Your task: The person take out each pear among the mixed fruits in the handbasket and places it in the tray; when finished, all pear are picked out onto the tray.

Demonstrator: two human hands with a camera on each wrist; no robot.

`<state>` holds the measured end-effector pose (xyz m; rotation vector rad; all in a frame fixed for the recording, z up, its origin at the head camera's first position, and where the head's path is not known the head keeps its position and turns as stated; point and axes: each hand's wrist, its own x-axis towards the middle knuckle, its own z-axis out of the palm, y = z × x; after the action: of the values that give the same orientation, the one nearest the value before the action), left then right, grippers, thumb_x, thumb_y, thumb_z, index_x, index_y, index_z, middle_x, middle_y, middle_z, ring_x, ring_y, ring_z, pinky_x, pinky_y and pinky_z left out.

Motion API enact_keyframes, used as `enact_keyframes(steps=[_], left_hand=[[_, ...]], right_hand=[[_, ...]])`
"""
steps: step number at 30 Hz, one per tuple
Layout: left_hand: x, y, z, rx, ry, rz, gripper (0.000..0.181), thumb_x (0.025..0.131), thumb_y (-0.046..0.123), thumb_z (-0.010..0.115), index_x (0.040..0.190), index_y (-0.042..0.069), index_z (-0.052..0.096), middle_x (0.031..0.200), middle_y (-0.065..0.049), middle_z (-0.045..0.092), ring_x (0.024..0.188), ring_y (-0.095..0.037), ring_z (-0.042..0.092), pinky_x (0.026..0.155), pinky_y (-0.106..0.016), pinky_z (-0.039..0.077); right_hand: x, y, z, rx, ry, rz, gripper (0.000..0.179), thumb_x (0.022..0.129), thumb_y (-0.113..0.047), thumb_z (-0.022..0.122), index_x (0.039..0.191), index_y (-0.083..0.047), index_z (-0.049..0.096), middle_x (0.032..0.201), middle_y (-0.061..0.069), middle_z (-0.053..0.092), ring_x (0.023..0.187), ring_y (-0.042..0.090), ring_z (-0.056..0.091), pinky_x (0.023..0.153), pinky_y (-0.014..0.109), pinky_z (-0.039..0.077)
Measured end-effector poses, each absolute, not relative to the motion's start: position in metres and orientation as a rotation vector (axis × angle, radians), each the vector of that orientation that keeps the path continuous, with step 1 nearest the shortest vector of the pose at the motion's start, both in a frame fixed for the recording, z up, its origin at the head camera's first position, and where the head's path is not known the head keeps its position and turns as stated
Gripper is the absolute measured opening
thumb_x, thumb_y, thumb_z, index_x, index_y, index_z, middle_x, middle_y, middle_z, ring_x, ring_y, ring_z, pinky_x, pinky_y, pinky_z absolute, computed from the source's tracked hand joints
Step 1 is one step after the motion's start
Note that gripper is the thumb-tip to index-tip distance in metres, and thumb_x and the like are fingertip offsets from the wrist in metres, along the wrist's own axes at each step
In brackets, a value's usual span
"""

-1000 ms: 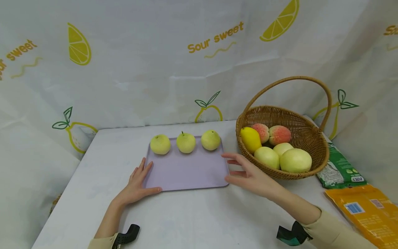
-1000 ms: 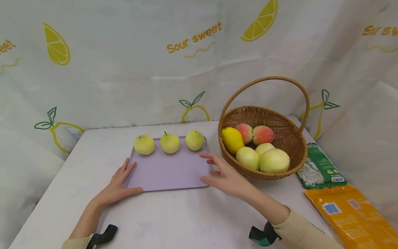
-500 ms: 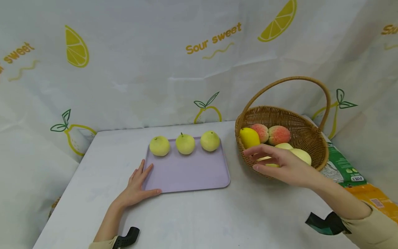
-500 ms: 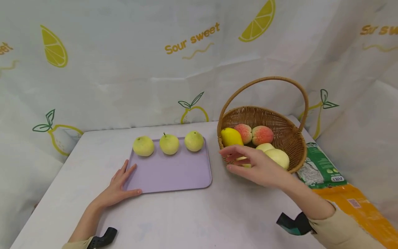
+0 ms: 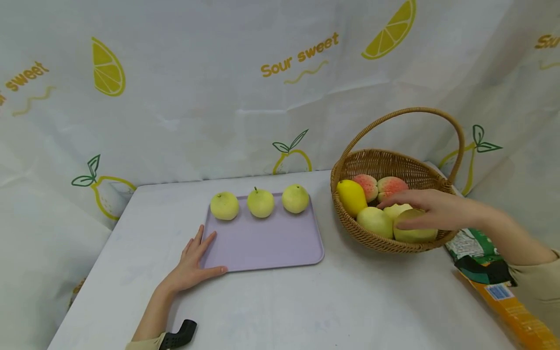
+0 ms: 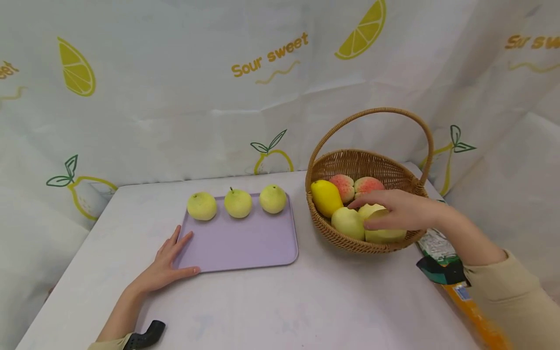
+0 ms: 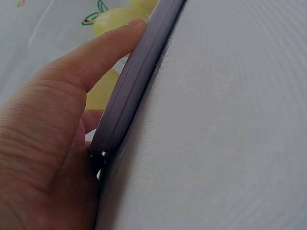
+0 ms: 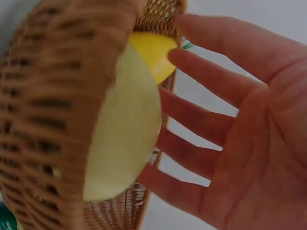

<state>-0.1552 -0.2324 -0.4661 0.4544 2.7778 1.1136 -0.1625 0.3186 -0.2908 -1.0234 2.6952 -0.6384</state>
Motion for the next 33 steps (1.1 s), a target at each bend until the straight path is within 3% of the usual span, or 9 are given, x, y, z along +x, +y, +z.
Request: enact_keyframes(steps=[5, 14, 21, 29, 33], left_hand=[[-0.155, -0.232, -0.465, 0.467, 2.785, 1.101, 0.099, 0.078, 0.043, 0.078, 0.153, 0.002, 0.028, 0.161, -0.021, -0.005, 0.142, -0.051, -0.008, 0.107, -0.070, -0.001], [-0.155, -0.234, -0.465, 0.456, 2.785, 1.105, 0.098, 0.078, 0.043, 0.079, 0.153, 0.003, 0.029, 0.162, -0.020, -0.005, 0.143, -0.050, -0.008, 0.107, -0.069, -0.001], [-0.155, -0.232, -0.465, 0.469, 2.784, 1.112, 0.097, 0.078, 0.043, 0.078, 0.152, 0.004, 0.030, 0.161, -0.021, -0.005, 0.142, -0.051, -0.007, 0.108, -0.069, -0.001], [-0.155, -0.232, -0.464, 0.468, 2.779, 1.118, 0.095, 0.079, 0.043, 0.078, 0.152, 0.005, 0.031, 0.161, -0.021, -0.005, 0.142, -0.052, -0.006, 0.107, -0.070, 0.000], [-0.155, -0.232, -0.464, 0.466, 2.781, 1.115, 0.095, 0.078, 0.043, 0.078, 0.152, 0.005, 0.032, 0.161, -0.020, -0.005, 0.142, -0.051, -0.007, 0.107, -0.069, -0.001]], right_hand=[[-0.174, 0.333, -0.291, -0.862, 2.598, -0.515, 0.048, 0.089, -0.034, 0.072, 0.130, -0.015, 0.058, 0.127, 0.000, 0.060, 0.112, 0.022, 0.055, 0.087, 0.031, 0.050], [-0.185, 0.336, -0.290, -0.627, 2.415, -0.442, 0.061, 0.081, -0.034, 0.078, 0.134, -0.013, 0.055, 0.136, 0.017, 0.049, 0.099, 0.022, 0.049, 0.075, 0.031, 0.046], [-0.188, 0.338, -0.294, -0.624, 2.388, -0.460, 0.058, 0.078, -0.026, 0.078, 0.130, -0.014, 0.057, 0.132, 0.013, 0.050, 0.094, 0.020, 0.049, 0.071, 0.030, 0.046], [-0.184, 0.338, -0.293, -0.656, 2.454, -0.436, 0.053, 0.078, -0.032, 0.080, 0.125, -0.019, 0.058, 0.126, 0.007, 0.054, 0.089, 0.016, 0.051, 0.068, 0.027, 0.047], [-0.182, 0.340, -0.293, -0.686, 2.502, -0.454, 0.051, 0.079, -0.034, 0.080, 0.122, -0.021, 0.057, 0.112, 0.003, 0.058, 0.082, 0.013, 0.052, 0.065, 0.026, 0.046]])
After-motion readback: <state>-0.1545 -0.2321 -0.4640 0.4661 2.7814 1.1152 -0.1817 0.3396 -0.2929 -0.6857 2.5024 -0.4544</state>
